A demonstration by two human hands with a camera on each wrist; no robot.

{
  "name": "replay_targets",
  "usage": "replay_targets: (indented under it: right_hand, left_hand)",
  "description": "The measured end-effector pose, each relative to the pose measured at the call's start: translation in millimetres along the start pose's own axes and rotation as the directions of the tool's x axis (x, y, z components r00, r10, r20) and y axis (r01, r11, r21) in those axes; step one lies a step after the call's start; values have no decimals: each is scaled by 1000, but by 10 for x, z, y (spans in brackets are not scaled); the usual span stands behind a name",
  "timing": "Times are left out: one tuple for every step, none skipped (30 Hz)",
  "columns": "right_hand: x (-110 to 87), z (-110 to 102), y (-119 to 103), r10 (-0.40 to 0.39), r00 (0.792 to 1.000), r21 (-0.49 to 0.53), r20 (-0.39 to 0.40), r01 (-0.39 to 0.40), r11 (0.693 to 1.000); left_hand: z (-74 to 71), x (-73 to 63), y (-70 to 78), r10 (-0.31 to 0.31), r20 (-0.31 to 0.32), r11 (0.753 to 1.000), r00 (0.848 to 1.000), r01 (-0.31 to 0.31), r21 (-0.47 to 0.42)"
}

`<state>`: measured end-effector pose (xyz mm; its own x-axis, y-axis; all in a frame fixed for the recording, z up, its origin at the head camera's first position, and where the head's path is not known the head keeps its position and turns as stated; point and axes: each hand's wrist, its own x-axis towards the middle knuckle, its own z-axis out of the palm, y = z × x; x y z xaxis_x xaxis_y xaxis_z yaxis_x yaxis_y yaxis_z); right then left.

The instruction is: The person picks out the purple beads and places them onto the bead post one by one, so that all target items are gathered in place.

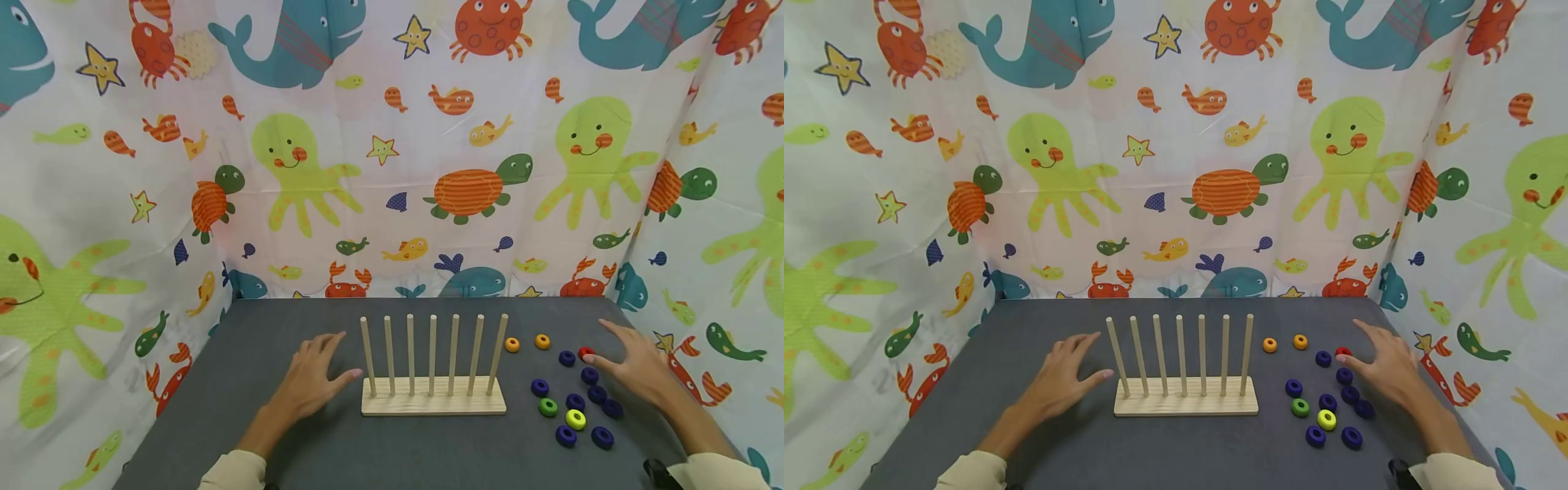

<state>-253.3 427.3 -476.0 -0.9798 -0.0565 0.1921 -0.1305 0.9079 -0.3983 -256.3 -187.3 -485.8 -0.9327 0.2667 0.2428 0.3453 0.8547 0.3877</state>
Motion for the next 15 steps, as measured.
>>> replay_targets:
  right_hand:
    - [-13, -1, 10, 4, 1000, 3, 5, -4, 1000]
    - [-29, -3, 19, 8, 1000, 10, 13, -9, 1000]
    - [-44, -6, 26, 13, 1000, 20, 21, -13, 1000]
    - [-61, -11, 34, 19, 999, 34, 30, -20, 999]
    - [-77, -15, 40, 25, 999, 46, 41, -27, 999]
    - [-92, -18, 47, 34, 998, 55, 54, -37, 998]
    - [-111, -23, 51, 45, 997, 62, 68, -49, 997]
    - [-130, -27, 50, 55, 995, 67, 81, -60, 996]
    - [-148, -32, 46, 65, 993, 70, 94, -72, 995]
    - [-164, -41, 42, 72, 992, 71, 105, -80, 994]
    - [-182, -42, 35, 81, 990, 68, 114, -89, 994]
    - [-201, -45, 27, 87, 988, 68, 123, -96, 993]
    - [-219, -48, 18, 92, 987, 74, 131, -102, 992]
    - [-237, -50, 11, 92, 986, 87, 138, -104, 991]
    - [-254, -50, 6, 93, 985, 99, 144, -108, 989]
  left_hand:
    - [10, -12, 21, -10, 0, 1000, 1000, 10, -23]
    - [19, -27, 46, -24, 3, 999, 1000, 24, -48]
    - [30, -42, 71, -36, 3, 997, 999, 36, -75]
    - [41, -57, 96, -52, 7, 993, 999, 52, -104]
    - [53, -71, 119, -68, 16, 989, 998, 70, -128]
    - [63, -87, 144, -84, 24, 984, 996, 86, -156]
    - [69, -102, 169, -98, 33, 977, 995, 103, -188]
    - [75, -118, 194, -111, 43, 969, 993, 118, -219]
    - [79, -132, 218, -121, 52, 959, 991, 130, -251]
    - [81, -145, 242, -133, 62, 949, 989, 145, -281]
    - [86, -156, 263, -141, 70, 939, 988, 156, -307]
    - [92, -167, 283, -147, 77, 929, 986, 164, -331]
    - [98, -177, 303, -153, 83, 919, 985, 173, -355]
    - [104, -187, 322, -160, 89, 909, 983, 182, -375]
    - [112, -196, 339, -167, 96, 900, 981, 192, -392]
